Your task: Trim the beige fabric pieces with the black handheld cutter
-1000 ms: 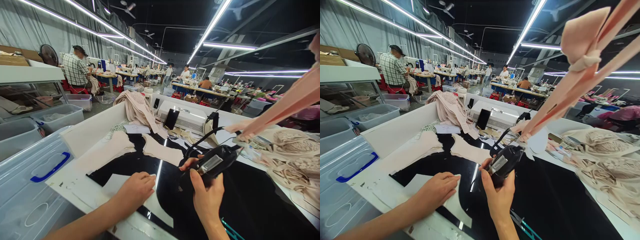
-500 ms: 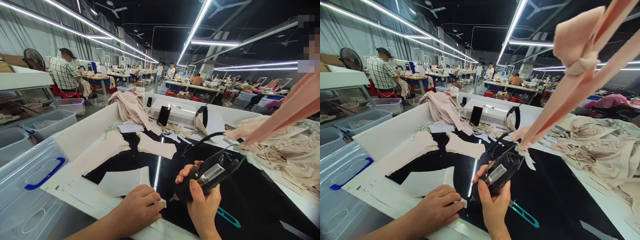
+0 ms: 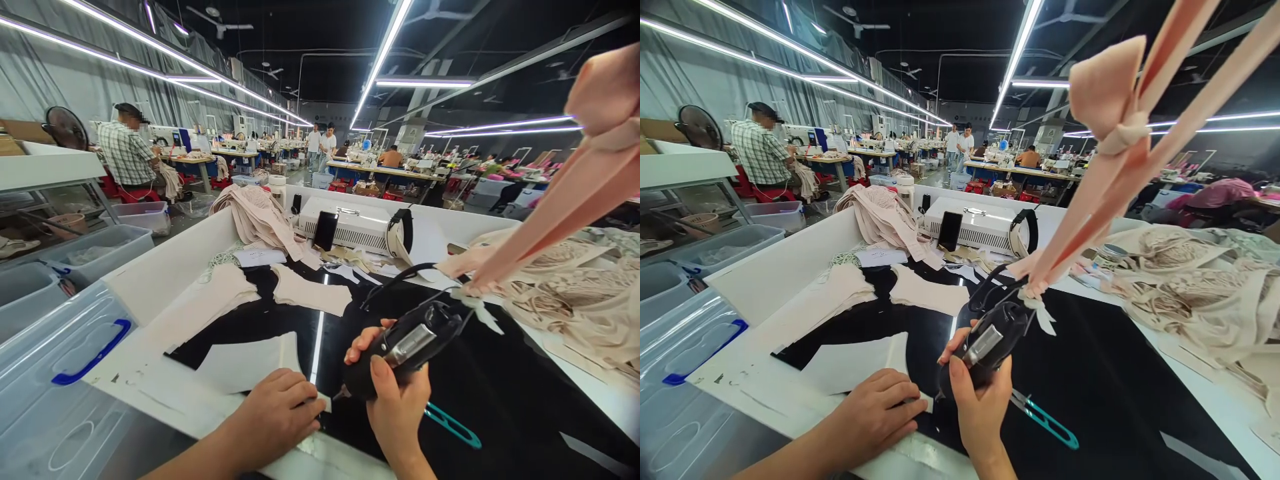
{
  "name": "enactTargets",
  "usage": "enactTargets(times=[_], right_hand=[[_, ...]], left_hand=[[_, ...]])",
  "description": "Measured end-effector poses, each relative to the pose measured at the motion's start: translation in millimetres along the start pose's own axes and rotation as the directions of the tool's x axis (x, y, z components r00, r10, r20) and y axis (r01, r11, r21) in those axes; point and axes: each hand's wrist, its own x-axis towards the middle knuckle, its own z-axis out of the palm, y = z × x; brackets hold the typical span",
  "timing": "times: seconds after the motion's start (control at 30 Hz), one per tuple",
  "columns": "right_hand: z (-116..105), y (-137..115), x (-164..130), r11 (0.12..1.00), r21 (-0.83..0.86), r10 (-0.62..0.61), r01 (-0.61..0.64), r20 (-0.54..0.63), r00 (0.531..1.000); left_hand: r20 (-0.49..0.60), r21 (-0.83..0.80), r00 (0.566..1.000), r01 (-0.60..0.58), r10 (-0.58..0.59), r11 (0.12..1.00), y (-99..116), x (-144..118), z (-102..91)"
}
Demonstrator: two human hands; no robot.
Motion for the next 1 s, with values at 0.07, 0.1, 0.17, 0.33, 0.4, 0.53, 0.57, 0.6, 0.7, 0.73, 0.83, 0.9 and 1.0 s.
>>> enactTargets(times=[0.07, 0.1, 0.17, 0.33, 0.4, 0.53, 0.57, 0.6, 0.7, 0.73, 0.83, 0.9, 1.0], right_hand=[[1, 0, -1, 1.0, -0.001, 0.008, -0.008, 0.0, 1.0], [1, 0, -1, 1.0, -0.001, 0.011, -0.011, 0.0, 1.0], [2, 1, -2, 1.0, 0.0, 0.013, -0.013, 0.006, 1.0], [4, 1, -1, 1.0, 0.0, 0.016, -0.016, 0.007, 1.0], [6, -1, 0, 0.999, -0.01, 0.033, -0.033, -0.01, 0.999], [6, -7, 1, 0.999, -0.003, 0.054, -0.054, -0.016, 0.998], [6, -8, 1, 0.999, 0.006, 0.054, -0.054, -0.02, 0.998], [5, -9, 0, 0.998, 0.015, 0.054, -0.054, -0.023, 0.998], [4, -11, -4, 0.998, 0.035, 0.046, -0.046, -0.014, 0.999], [4, -11, -5, 0.998, 0.037, 0.044, -0.044, -0.006, 0.999], [4, -10, -7, 0.998, 0.028, 0.052, -0.052, -0.006, 0.999], [4, -9, -7, 0.998, 0.013, 0.063, -0.063, -0.006, 0.998], [3, -9, -7, 0.997, -0.009, 0.074, -0.074, 0.003, 0.997]], left_hand=[[0.008, 0.0, 1.0, 0.003, -0.003, 1.0, 1, 0, 0.3], [0.012, 0.0, 1.0, 0.006, -0.006, 1.0, 1, 0, 0.4], [0.018, -0.004, 1.0, 0.013, -0.013, 1.0, 1, 0, 0.7], [0.026, -0.014, 0.999, 0.024, -0.023, 1.0, 0, -1, 0.9], [0.029, -0.017, 0.999, 0.029, -0.028, 0.999, 0, -1, 1.2], [0.039, -0.009, 0.999, 0.033, -0.033, 0.999, 1, -2, 1.9], [0.042, -0.008, 0.999, 0.032, -0.032, 0.999, 1, -2, 2.0], [0.044, -0.006, 0.999, 0.032, -0.031, 0.999, 1, -2, 2.0], [0.043, -0.001, 0.999, 0.03, -0.03, 1.0, 0, -2, 2.4], [0.044, 0.001, 0.999, 0.031, -0.031, 1.0, 0, -2, 2.7], [0.048, 0.004, 0.998, 0.04, -0.04, 0.999, 1, -3, 3.6], [0.05, 0.001, 0.998, 0.042, -0.042, 0.999, 1, -4, 3.9], [0.055, -0.005, 0.998, 0.045, -0.044, 0.999, 1, -4, 2.9]])
